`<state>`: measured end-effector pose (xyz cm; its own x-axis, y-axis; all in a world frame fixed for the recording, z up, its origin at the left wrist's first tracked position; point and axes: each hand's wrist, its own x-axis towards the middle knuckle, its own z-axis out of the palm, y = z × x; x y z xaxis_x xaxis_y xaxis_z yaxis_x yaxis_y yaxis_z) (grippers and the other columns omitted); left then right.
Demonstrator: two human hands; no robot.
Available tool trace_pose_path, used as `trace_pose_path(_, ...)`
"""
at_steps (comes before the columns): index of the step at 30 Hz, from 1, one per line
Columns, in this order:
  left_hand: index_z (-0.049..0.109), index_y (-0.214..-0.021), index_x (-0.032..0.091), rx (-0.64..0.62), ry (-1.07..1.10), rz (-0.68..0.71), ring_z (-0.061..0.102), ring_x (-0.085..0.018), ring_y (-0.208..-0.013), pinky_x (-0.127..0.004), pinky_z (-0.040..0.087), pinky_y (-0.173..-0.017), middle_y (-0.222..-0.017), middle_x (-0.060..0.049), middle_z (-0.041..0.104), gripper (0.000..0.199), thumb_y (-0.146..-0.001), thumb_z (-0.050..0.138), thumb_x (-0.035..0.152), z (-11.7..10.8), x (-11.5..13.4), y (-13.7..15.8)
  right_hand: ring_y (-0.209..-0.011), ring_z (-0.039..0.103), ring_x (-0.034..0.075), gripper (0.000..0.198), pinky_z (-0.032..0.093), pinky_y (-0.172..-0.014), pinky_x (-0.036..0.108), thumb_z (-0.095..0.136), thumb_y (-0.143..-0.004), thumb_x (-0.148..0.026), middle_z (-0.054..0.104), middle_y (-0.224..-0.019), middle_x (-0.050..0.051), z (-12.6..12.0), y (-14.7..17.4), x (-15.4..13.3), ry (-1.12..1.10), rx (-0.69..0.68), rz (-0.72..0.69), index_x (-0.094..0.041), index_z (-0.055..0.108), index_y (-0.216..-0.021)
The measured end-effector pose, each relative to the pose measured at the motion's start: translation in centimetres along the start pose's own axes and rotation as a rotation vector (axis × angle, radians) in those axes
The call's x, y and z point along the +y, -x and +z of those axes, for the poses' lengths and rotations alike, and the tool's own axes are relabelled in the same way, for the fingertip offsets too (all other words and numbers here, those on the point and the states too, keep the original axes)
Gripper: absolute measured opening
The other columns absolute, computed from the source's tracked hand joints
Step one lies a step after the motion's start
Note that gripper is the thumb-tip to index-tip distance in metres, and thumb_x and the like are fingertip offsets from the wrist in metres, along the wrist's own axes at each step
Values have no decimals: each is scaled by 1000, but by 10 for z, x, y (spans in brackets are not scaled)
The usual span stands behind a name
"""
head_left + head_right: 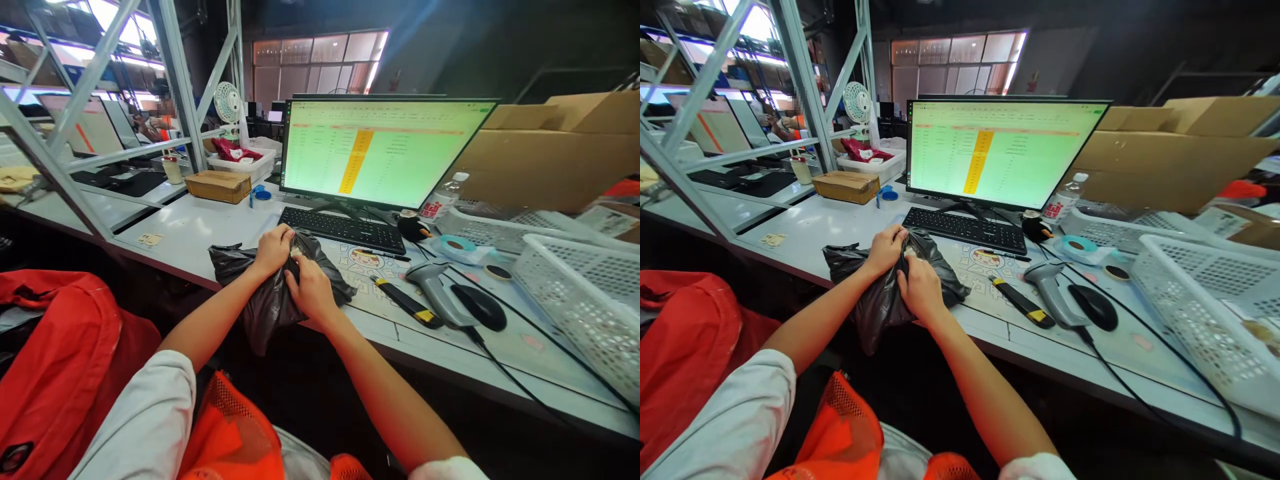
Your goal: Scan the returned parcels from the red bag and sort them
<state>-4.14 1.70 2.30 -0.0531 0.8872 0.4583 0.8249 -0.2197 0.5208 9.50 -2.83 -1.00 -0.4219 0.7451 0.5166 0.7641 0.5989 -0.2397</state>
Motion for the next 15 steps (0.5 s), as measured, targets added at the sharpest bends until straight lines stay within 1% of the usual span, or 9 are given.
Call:
trace_pose_path(2,67,-113,22,48,-88,-11,70,-25,-91,-31,44,-80,-95,-8,75,35,-110,35,36,-5,-10,-9,-85,69,26,30,43,-72,32,46,-104,-35,75,-93,11,-5,2,-2,27,-132,-4,-17,67,-115)
trace_pose_path(4,65,-122,23,65,-211,-37,71,-28,-94,-34,45,-82,-96,-11,75,39,-110,31,39,-14,-25,-24,-69,67,22,32,34,-63,30,45,-106,-40,73,-76,6,-16,18,3,62,-248,-77,-20,68,-99)
trace_pose_path(5,63,-125,23,66,-267,-64,71,-30,-96,-36,45,-84,-99,-13,75,40,-110,30,39,-19,-35,-32,-64,65,20,34,31,-61,31,44,-107,-41,71,-70,5,-23,30,6,69,-277,-135,-21,67,-92)
trace_pose_path(7,60,-133,22,38,-348,-144,70,-33,-104,-39,46,-88,-107,-16,74,42,-110,28,38,-26,-57,-48,-57,61,16,39,27,-59,32,43,-108,-40,66,-63,2,-36,60,14,61,-274,-240,-21,64,-82)
trace_pose_path(9,57,-138,20,-34,-386,-243,68,-36,-113,-42,46,-93,-117,-20,72,44,-110,28,35,-27,-77,-59,-55,58,14,42,28,-59,32,41,-109,-38,62,-60,1,-46,90,21,39,-233,-298,-20,62,-77)
trace_pose_path(10,58,-138,18,-82,-388,-283,67,-36,-115,-43,47,-94,-119,-22,71,43,-109,31,33,-24,-83,-62,-55,58,14,43,29,-59,31,41,-110,-37,61,-60,1,-50,103,25,23,-218,-305,-20,61,-76)
trace_pose_path(12,65,-129,15,-176,-369,-319,68,-36,-112,-42,48,-92,-117,-22,72,35,-105,45,31,-16,-87,-66,-55,57,14,44,32,-58,31,42,-109,-37,60,-60,0,-55,120,32,-29,-223,-271,-21,59,-72)
trace_pose_path(14,69,-120,15,-221,-344,-291,68,-34,-111,-39,49,-93,-115,-20,73,28,-98,60,30,-10,-79,-65,-57,58,15,43,37,-57,30,46,-107,-39,61,-63,1,-60,127,41,-125,-276,-184,-22,60,-71)
trace_pose_path(15,69,-120,15,-202,-332,-255,66,-32,-115,-38,48,-97,-119,-18,72,29,-97,62,30,-9,-71,-64,-61,61,16,40,41,-58,29,48,-106,-41,64,-67,2,-64,128,46,-191,-301,-124,-22,62,-74)
